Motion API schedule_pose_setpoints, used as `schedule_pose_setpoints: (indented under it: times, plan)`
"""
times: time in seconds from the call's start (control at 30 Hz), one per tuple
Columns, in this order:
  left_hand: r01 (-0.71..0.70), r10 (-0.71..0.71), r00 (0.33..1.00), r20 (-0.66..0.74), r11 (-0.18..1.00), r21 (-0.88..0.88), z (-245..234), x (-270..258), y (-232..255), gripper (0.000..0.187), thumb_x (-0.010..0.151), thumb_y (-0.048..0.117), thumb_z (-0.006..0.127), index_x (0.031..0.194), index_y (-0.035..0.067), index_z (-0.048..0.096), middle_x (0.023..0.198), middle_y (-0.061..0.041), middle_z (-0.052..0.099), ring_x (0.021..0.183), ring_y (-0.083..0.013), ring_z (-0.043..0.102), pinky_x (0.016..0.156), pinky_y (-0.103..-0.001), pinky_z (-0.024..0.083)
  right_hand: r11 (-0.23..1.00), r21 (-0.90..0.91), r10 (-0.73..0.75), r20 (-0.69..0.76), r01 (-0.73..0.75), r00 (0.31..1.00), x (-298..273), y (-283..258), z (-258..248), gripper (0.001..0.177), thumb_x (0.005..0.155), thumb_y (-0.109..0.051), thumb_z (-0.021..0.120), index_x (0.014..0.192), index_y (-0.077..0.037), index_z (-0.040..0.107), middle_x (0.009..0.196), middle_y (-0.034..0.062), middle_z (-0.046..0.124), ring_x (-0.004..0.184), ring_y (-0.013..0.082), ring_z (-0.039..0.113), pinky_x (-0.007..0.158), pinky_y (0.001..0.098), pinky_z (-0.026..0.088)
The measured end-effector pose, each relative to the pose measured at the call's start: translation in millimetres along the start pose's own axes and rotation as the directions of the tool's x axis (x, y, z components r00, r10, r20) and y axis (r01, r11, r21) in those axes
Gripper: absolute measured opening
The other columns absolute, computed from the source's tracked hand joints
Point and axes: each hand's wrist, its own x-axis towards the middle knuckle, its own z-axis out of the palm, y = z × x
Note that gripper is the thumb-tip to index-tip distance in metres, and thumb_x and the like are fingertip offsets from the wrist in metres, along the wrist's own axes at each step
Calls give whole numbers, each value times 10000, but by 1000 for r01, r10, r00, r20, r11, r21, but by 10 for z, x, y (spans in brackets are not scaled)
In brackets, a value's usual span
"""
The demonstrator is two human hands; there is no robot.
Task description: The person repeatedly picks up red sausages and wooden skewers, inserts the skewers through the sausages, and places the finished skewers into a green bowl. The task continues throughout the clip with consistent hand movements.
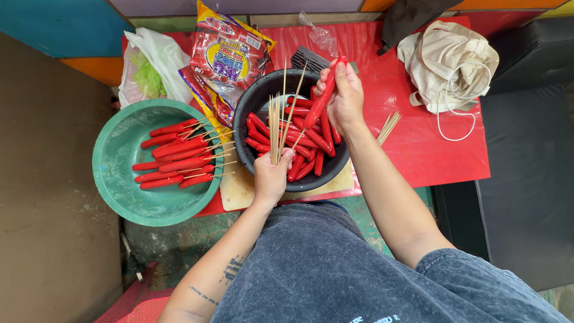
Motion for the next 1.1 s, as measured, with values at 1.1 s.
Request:
schedule_pose_setpoints:
  times: [1.1]
  plan:
    - [79, -83, 997, -6, 963, -257, 234, 47, 25, 151, 1014, 176, 661, 992, 27, 655, 701, 3, 639, 467, -17, 437, 405, -217, 329, 997, 68, 21, -15, -20, 1000, -207, 324, 259, 200, 1117, -289, 523, 1132, -90, 505, 889, 63, 534, 757, 148, 501, 719, 299, 452]
